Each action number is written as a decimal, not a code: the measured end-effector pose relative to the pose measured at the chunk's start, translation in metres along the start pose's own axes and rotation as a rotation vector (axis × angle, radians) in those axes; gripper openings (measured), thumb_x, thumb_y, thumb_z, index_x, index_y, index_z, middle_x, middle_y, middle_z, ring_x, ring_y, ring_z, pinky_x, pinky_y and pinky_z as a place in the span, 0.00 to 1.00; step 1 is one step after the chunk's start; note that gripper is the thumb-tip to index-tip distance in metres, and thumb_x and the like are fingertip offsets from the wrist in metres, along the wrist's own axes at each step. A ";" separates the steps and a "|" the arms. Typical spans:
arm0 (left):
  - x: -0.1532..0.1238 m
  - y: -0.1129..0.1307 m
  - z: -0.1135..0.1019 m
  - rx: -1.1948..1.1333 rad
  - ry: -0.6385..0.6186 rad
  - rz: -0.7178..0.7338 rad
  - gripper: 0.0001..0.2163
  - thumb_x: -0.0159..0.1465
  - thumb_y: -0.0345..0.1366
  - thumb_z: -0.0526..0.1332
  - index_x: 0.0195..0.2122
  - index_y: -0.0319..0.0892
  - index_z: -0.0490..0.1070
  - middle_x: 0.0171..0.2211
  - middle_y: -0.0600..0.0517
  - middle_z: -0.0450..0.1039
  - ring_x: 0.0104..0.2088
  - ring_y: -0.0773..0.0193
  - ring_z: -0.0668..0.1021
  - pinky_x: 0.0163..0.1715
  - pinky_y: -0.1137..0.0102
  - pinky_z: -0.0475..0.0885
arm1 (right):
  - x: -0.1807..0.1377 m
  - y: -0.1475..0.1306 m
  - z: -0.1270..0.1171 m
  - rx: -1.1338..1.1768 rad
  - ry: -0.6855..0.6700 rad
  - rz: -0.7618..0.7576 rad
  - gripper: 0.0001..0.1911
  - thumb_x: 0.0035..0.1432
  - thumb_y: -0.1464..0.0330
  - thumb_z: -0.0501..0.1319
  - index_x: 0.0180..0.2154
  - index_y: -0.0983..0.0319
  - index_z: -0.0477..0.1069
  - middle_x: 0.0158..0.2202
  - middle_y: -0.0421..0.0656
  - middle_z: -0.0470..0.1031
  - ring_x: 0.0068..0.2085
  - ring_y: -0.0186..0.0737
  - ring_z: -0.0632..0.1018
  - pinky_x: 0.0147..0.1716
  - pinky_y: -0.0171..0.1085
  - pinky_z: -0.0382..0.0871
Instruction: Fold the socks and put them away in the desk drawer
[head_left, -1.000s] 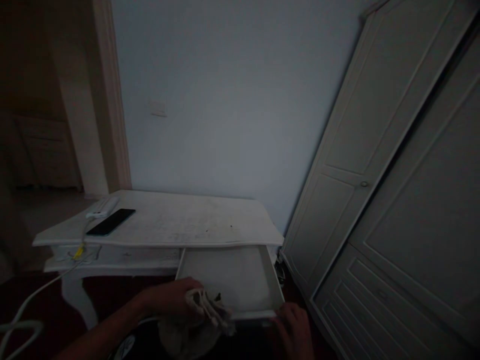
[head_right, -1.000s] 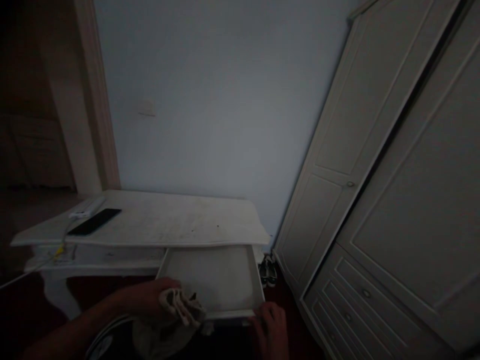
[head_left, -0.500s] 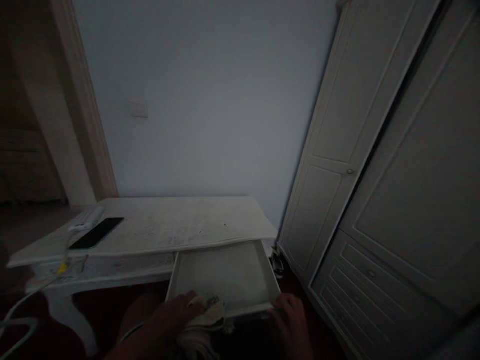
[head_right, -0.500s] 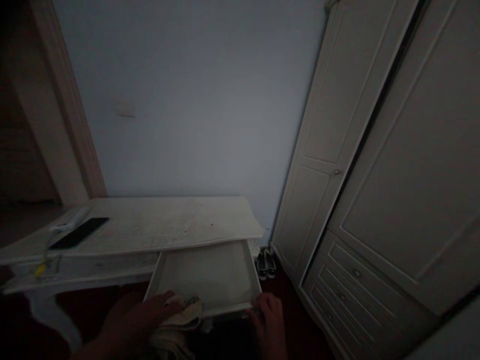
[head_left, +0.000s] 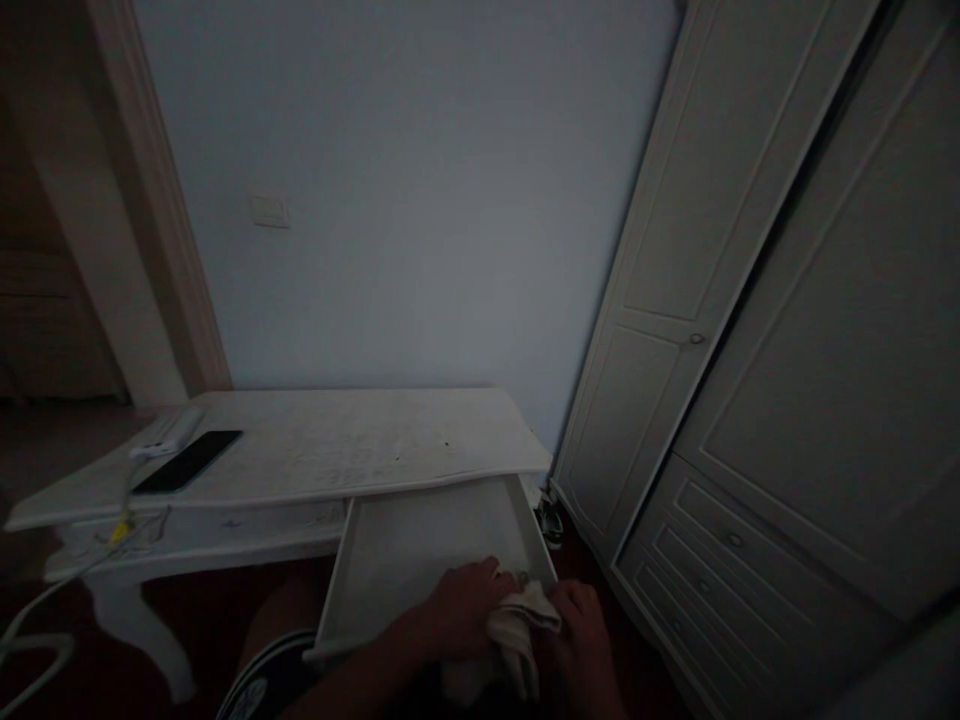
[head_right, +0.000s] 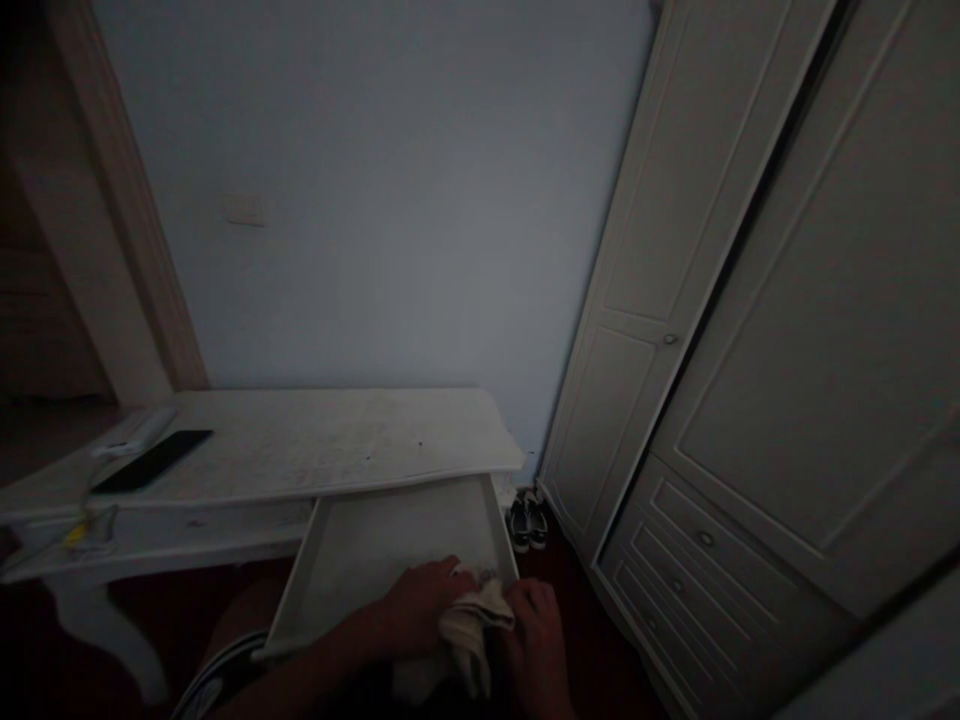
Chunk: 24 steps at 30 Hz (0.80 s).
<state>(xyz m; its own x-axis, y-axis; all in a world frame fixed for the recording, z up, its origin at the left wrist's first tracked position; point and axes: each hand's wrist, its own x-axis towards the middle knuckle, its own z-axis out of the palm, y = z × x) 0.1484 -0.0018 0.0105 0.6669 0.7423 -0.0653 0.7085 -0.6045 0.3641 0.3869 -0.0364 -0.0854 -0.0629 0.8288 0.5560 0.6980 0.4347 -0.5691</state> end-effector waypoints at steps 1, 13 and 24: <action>0.008 0.004 0.001 -0.001 -0.005 0.006 0.22 0.65 0.56 0.61 0.57 0.54 0.70 0.53 0.45 0.75 0.49 0.45 0.82 0.46 0.54 0.79 | 0.000 0.002 0.000 -0.002 -0.001 -0.010 0.08 0.60 0.71 0.61 0.40 0.55 0.76 0.42 0.45 0.75 0.44 0.49 0.73 0.44 0.45 0.70; -0.013 0.001 0.002 0.050 0.009 -0.025 0.18 0.66 0.47 0.61 0.56 0.54 0.71 0.57 0.45 0.73 0.53 0.45 0.78 0.50 0.53 0.76 | 0.002 0.003 -0.004 -0.078 0.007 -0.111 0.09 0.60 0.73 0.62 0.39 0.53 0.76 0.41 0.43 0.76 0.43 0.49 0.74 0.42 0.45 0.67; -0.113 -0.055 -0.018 0.061 0.013 -0.163 0.25 0.62 0.34 0.63 0.61 0.58 0.71 0.65 0.47 0.70 0.61 0.47 0.75 0.61 0.53 0.71 | 0.003 -0.008 -0.005 -0.154 0.007 -0.046 0.02 0.68 0.64 0.66 0.39 0.52 0.77 0.41 0.42 0.76 0.43 0.49 0.74 0.44 0.46 0.68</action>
<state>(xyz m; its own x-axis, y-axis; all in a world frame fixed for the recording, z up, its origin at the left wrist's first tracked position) 0.0300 -0.0473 0.0149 0.5390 0.8355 -0.1068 0.8203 -0.4918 0.2921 0.3849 -0.0390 -0.0757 -0.0928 0.8068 0.5835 0.7959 0.4123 -0.4434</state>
